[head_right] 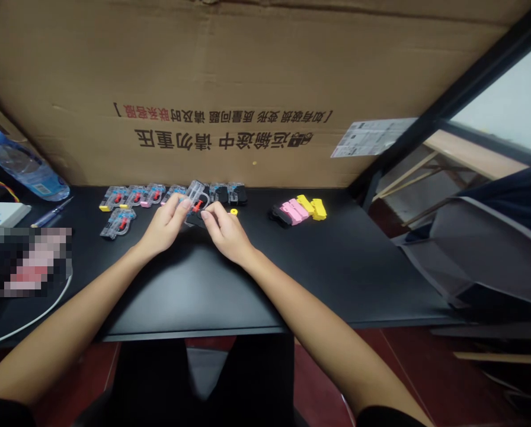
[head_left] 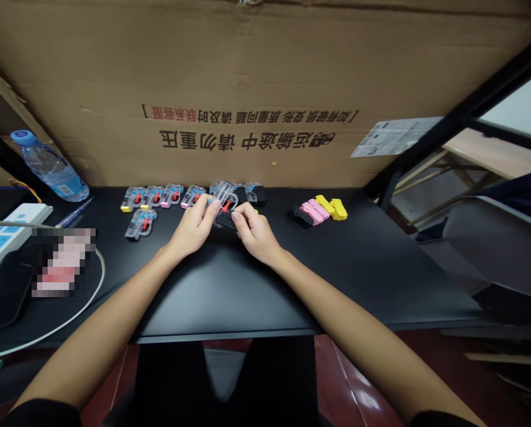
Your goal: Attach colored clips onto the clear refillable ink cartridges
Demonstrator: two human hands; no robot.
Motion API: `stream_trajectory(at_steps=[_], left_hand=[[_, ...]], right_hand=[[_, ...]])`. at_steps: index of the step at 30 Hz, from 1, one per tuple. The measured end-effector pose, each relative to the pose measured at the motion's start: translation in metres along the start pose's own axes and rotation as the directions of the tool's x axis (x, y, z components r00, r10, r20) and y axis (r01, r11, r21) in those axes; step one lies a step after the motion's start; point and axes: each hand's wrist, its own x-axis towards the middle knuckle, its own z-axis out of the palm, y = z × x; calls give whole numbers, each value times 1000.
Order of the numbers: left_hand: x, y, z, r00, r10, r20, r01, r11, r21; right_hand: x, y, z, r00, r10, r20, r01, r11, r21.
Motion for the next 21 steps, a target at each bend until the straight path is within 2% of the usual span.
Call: stream_trajectory(at_steps=[4,10,16,21], left_hand=[[1,-1,0,999,-31,15,32,999,-17],[2,-2,-3,999,-26,46,25,1000,10],[1,-2,-1,999,-28,31,29,999,-18],[1,-1,0,999,-25,45,26,999,-22]], right_hand=[[0,0,-1,1000,26,-11,-26,1000,-5],[3,8,0,998,19,55,-26,991,131],[1,6,5,988,93,126,-129,938,321],[0,5,4,993,72,98,-95,962,257]])
